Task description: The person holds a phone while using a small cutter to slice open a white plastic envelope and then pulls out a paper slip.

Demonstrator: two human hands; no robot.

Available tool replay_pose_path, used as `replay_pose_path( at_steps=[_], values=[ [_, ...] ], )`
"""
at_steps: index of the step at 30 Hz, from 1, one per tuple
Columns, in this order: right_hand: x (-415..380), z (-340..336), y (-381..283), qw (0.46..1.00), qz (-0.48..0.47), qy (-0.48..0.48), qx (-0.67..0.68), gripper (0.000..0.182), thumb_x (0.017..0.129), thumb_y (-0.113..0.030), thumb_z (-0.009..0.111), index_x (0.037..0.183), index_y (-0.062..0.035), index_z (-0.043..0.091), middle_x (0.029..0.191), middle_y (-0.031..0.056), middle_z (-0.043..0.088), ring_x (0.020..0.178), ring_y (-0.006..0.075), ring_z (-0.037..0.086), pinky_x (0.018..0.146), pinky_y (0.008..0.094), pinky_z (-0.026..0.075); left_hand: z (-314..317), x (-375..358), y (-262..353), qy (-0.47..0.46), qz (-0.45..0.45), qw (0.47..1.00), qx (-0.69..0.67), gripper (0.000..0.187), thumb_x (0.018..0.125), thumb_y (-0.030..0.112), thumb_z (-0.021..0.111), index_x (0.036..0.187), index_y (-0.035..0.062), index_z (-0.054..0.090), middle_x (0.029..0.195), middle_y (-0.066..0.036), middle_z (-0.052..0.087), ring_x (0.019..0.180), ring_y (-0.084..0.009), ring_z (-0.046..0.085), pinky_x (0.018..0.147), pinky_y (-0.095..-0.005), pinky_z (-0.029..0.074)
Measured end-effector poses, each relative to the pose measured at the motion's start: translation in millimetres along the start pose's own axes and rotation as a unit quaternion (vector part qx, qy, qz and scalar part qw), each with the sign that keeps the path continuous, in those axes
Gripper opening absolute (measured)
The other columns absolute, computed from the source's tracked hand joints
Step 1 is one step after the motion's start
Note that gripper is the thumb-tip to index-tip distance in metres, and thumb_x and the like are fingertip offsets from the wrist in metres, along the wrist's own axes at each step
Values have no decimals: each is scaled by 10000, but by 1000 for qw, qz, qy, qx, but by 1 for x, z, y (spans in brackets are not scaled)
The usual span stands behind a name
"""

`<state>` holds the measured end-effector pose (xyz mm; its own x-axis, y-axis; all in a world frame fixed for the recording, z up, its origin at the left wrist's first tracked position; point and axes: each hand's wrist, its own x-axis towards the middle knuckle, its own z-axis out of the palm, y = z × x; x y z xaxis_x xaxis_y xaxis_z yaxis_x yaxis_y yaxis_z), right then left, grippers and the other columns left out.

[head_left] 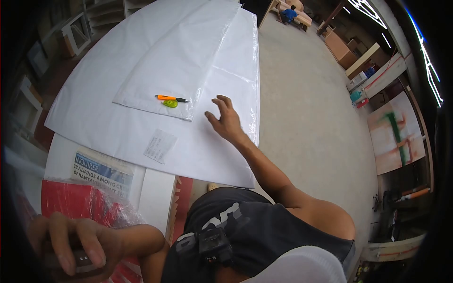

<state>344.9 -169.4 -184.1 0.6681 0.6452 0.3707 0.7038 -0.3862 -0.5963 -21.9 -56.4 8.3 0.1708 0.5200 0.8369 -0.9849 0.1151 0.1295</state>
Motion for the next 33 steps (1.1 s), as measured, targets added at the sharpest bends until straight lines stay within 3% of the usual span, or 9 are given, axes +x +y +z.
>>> replay_pose_path(
  at_steps=[3,6,11,16,18,21,33],
  values=[
    [23,34,-20,998,-52,-23,25,582,917,-324,758,1363,-19,544,1489,229,466,802,341,702,789,457,580,-5,-2,9,-21,-7,1000,17,395,826,109,658,1164,-6,489,1233,-71,449,1058,-216,543,717,-370,591],
    [43,57,-42,996,-46,-68,39,608,923,-348,744,1391,-26,526,1501,231,450,871,346,715,821,460,583,-2,-3,18,-15,-69,997,-36,353,830,108,647,1131,-1,498,1234,-67,449,1059,-211,543,711,-366,594],
    [61,93,-40,991,-62,-108,-50,674,926,-445,700,1399,1,520,1500,227,449,1093,364,691,926,463,572,-5,-3,20,-21,-22,999,15,290,835,96,632,1078,9,499,1210,-68,446,1056,-212,544,712,-366,607],
    [62,95,-39,990,-48,-132,-16,690,913,-458,698,1381,25,543,1489,219,465,1122,371,675,951,450,561,-7,-6,29,4,-39,999,28,215,836,86,619,985,1,489,1153,-78,438,1025,-212,550,706,-370,620],
    [61,91,-40,990,-43,-130,-12,693,908,-456,700,1378,30,548,1486,214,470,1127,372,672,959,447,557,-8,-6,24,-12,0,999,34,171,835,71,604,928,-10,486,1132,-84,428,1016,-205,548,678,-348,625],
    [61,92,-40,991,-39,-127,-6,718,894,-462,707,1384,36,542,1479,202,477,1127,369,671,968,443,552,-14,-5,30,-18,-13,1000,19,122,830,49,605,876,-4,505,1136,-88,423,1032,-195,545,649,-315,631],
    [63,94,-37,992,-38,-117,-9,711,871,-454,724,1367,30,566,1473,187,483,1176,352,652,980,435,549,-13,-11,29,6,-10,999,39,168,804,48,670,908,-4,550,1131,-88,427,1042,-178,558,622,-280,657]
  ],
)
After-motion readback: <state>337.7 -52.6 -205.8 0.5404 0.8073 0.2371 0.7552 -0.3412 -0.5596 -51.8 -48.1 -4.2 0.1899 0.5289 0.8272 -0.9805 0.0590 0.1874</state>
